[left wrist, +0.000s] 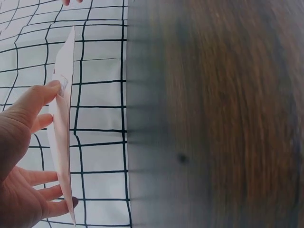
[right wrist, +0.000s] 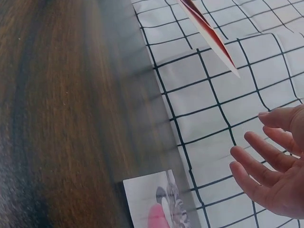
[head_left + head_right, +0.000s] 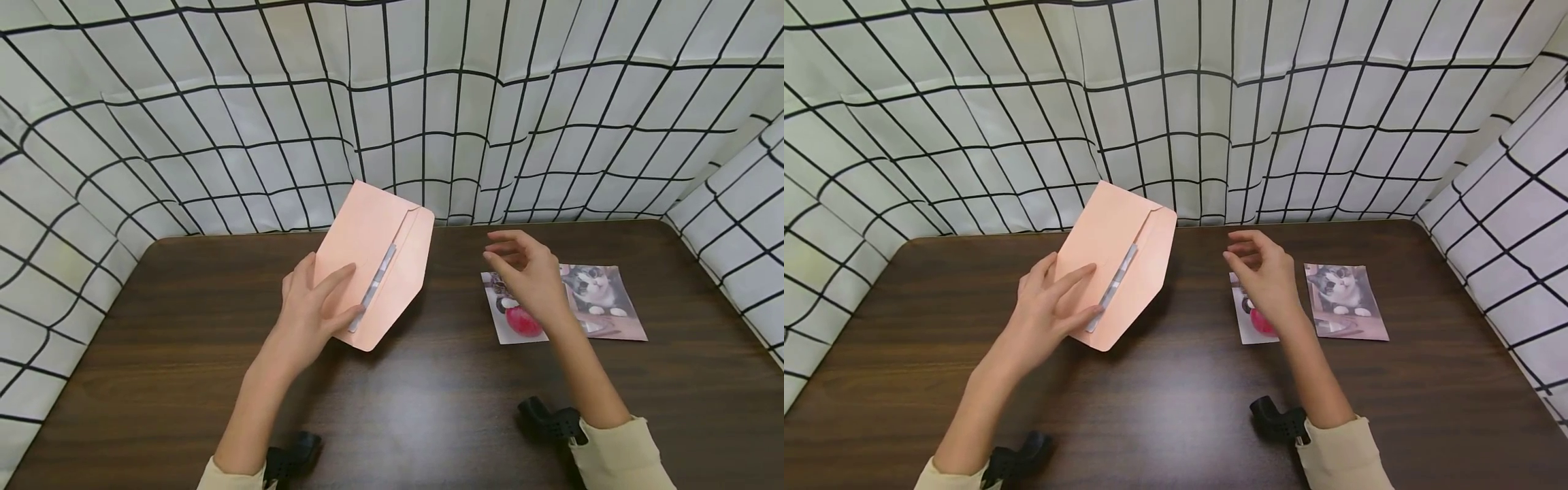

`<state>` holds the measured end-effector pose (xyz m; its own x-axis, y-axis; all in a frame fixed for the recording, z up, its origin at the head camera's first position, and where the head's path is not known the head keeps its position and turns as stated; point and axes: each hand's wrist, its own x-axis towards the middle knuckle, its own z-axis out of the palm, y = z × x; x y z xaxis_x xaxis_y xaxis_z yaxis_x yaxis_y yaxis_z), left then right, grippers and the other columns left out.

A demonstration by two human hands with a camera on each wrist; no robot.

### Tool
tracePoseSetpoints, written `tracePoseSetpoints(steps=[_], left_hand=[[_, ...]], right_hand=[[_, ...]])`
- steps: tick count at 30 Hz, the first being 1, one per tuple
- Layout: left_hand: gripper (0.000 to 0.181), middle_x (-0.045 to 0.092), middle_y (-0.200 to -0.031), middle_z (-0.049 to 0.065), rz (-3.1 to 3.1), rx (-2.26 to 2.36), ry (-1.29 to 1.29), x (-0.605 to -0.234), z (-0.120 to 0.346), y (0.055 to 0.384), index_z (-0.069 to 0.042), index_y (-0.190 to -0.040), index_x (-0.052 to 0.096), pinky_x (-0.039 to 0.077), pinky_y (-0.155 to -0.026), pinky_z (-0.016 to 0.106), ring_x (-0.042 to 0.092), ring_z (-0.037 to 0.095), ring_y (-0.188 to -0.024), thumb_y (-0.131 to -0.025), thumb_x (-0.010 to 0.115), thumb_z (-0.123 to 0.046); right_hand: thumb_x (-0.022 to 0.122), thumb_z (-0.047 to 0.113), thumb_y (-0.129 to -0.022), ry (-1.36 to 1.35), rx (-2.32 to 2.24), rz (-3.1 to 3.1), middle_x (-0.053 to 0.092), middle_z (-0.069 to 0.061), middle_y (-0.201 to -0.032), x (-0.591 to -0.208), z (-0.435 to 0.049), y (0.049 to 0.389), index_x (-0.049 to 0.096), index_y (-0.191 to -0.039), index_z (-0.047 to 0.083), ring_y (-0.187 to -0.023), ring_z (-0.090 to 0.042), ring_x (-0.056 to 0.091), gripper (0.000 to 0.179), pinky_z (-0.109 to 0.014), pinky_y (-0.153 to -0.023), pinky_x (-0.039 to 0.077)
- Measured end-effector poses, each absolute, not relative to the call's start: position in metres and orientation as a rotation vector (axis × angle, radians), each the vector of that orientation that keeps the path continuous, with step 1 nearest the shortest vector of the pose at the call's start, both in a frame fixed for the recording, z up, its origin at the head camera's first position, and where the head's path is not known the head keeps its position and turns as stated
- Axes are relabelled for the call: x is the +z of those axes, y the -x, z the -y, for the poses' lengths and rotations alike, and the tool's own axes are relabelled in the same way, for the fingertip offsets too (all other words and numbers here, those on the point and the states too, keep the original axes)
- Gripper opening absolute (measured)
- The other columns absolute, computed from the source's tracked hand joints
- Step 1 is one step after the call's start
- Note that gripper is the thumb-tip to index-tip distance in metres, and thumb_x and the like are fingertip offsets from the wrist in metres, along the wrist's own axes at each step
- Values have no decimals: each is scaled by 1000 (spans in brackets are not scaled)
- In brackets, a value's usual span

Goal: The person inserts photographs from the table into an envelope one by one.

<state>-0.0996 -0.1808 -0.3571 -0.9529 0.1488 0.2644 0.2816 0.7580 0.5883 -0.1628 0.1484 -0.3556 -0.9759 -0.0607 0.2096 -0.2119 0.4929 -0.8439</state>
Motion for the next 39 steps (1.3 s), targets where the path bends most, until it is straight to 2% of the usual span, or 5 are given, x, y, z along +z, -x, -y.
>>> tracePoseSetpoints(steps=[2, 10, 22, 33, 39], left_hand=[[54, 25, -163, 34, 2771, -976, 316, -357, 180, 99, -12, -144, 65, 37, -110, 67, 23, 56, -146, -93, 83, -20], [55, 23, -165, 31, 2793, -967, 300, -356, 178, 99, -14, -145, 64, 38, -111, 67, 20, 54, -149, -95, 82, -22], [54, 26, -163, 33, 2764, -979, 339, -358, 177, 99, -12, -143, 66, 35, -111, 67, 23, 55, -147, -93, 84, -20], [54, 27, -162, 32, 2772, -973, 358, -359, 177, 95, -12, -143, 66, 35, -111, 68, 26, 54, -145, -93, 84, -21], [54, 27, -163, 32, 2777, -979, 353, -358, 179, 92, -12, -143, 66, 34, -111, 68, 25, 54, -145, -93, 84, -22]], right_hand=[[69, 9, -102, -232, 1491, 2568, 76, -21, -119, -356, -150, 163, 67, -132, 1, -102, -39, 74, 31, -21, -56, 49], [70, 10, -102, -220, 1465, 2549, 76, -21, -120, -354, -157, 166, 67, -132, 1, -105, -40, 74, 31, -14, -76, 48], [67, 17, -104, -136, 1429, 2615, 71, -24, -129, -357, -178, 167, 62, -140, 3, -112, -44, 71, 39, -19, -77, 48], [65, 21, -106, -102, 1408, 2696, 64, -27, -139, -361, -194, 169, 56, -147, 2, -123, -49, 62, 46, -57, -95, 52], [64, 20, -107, -71, 1403, 2735, 60, -29, -143, -364, -198, 172, 53, -149, 0, -128, -51, 58, 48, -63, -101, 50]])
